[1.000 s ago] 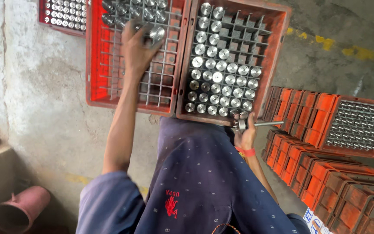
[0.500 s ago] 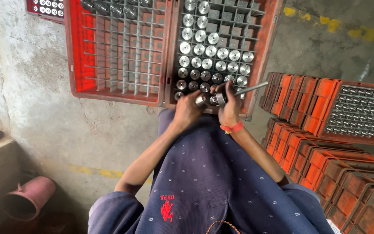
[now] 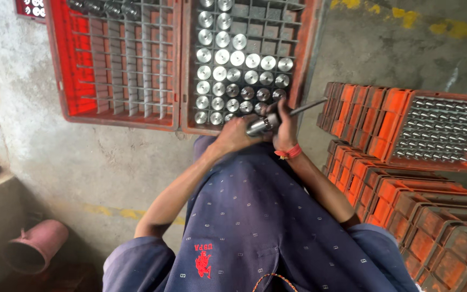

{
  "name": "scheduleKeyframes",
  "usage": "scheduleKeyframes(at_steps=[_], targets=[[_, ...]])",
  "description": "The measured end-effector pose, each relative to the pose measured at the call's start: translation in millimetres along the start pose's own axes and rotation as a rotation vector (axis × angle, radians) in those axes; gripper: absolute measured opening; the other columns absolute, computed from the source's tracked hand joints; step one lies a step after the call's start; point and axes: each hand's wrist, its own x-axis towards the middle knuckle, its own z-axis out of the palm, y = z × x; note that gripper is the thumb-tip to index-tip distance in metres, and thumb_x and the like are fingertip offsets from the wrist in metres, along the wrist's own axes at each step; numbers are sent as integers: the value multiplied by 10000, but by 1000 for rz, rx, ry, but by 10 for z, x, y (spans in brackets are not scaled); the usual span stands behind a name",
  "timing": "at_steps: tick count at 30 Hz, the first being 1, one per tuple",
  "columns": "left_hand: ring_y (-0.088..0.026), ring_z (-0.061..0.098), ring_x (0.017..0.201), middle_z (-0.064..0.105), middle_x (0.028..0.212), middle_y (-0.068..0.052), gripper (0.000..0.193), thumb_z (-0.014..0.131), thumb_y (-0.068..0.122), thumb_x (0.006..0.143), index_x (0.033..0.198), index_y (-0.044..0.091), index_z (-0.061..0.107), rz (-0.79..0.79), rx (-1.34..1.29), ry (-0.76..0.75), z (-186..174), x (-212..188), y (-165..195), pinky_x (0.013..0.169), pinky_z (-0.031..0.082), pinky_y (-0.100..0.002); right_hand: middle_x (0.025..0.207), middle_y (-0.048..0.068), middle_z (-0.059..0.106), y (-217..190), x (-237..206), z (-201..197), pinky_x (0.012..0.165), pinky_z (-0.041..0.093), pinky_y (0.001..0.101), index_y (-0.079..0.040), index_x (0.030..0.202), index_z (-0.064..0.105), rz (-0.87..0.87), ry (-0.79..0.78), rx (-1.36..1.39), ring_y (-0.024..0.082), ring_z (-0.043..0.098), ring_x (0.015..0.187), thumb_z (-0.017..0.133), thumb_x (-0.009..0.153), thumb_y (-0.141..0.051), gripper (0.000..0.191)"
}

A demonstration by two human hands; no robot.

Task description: The person picks cylindrical machined metal parts one at a time from a divided red plastic crate and places them upright into the compartments of a second divided crate, occasionally fitting a part onto a rod-style holder they hold in the other hand. They work through the compartments, filling the crate with the parts.

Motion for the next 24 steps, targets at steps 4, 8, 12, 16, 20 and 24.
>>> scheduleKeyframes(at_steps=[4,8,12,16,20,24], targets=[[-368,729,822,760,999,-168,520,831,353,841,1261,97,662,89,220,95,-233,491,-160,701,579,-472,866,75,678,-344,244,-364,883,554,393,-81,994,626,-202,166,276,239,673,857,639,1042,-309,234],[-373,690,783,651,1104,-214,606,686,105,864,1446,29,535,275,299,327,-470,1139,-165,573,563,-442,911,58,674,-538,172,-653,915,571,361,-67,1037,614,-305,265,270,226,683,898,694,1030,-314,259],[-391,703,943,647,1233,-170,479,594,-1,857,1311,150,614,336,542,313,-631,1502,-5,660,608,-407,887,57,679,-489,44,-641,809,546,336,-79,981,618,-223,311,255,214,689,874,679,1028,-351,282],[-422,697,884,681,1145,-193,302,644,76,984,1285,97,644,277,243,391,-805,1379,75,703,563,-496,874,43,663,-343,-76,-542,819,555,330,-85,978,623,-164,317,257,197,699,876,669,1030,-350,274],[-407,703,911,718,1013,-161,182,722,98,955,1134,102,690,196,211,562,-1300,1120,-131,739,559,-484,824,60,710,-219,-187,-532,628,513,328,-106,948,641,-21,297,230,176,653,686,596,1016,-439,344],[-335,669,1063,732,1127,-122,285,718,38,920,1194,114,714,-106,429,726,-2132,994,-587,857,553,-455,873,81,705,-128,-295,-508,755,549,319,-88,960,611,-102,334,249,186,685,817,605,1079,-388,323]])
